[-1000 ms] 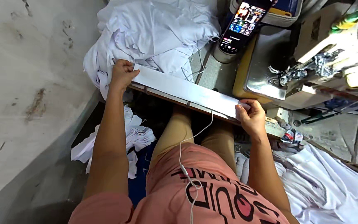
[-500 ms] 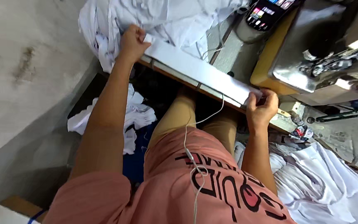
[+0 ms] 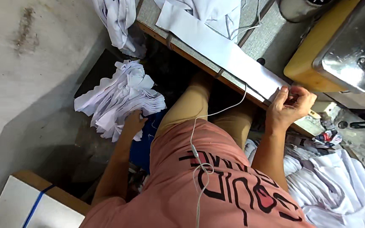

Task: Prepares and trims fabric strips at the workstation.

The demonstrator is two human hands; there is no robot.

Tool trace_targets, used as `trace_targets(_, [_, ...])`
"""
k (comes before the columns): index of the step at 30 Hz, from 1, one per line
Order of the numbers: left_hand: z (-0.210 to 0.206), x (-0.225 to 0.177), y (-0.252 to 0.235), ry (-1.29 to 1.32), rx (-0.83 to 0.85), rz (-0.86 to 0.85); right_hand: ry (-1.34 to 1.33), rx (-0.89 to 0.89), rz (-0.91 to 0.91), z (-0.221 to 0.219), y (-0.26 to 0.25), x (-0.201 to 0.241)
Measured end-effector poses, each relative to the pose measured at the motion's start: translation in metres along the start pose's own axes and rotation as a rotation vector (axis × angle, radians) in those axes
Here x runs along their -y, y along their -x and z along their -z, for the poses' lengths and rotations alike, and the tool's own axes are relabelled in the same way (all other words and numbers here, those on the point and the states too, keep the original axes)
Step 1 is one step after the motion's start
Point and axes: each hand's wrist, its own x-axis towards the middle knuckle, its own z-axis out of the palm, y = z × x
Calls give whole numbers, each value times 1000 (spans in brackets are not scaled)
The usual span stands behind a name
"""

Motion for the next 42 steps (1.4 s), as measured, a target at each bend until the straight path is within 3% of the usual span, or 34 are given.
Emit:
trace_targets(2, [-22, 16, 3, -27, -53, 92, -15, -5, -5, -1, 1, -2])
trace_targets(6, [-12, 30, 8, -110, 74, 172, -24, 4, 19, 0, 1, -6])
trace_targets(16, [-19, 57, -14, -164, -92, 18, 18, -36, 88, -4, 2, -6])
trace_targets(20, [-12, 23, -16, -279, 45, 139, 16, -47, 110, -6, 3, -8])
trace_targets(23, [-29, -5, -16, -348, -14, 155, 24, -55, 106, -7, 4, -6])
trace_targets(27, [-45, -13, -31, -393, -25, 298, 31, -55, 101, -7, 3, -3])
trace_targets(30, [-46, -3, -38, -427, -24, 270, 31, -68, 123, -8, 4, -7])
trace_targets(34, [-25, -2, -35, -323, 73, 266, 16, -73, 147, -7, 4, -7])
trace_targets(38, [-13, 9, -20, -41, 232, 163, 3, -64, 173, -6, 4, -7])
trace_targets(42, [17, -4, 3, 127, 307, 246, -24, -11, 123, -2, 1, -9])
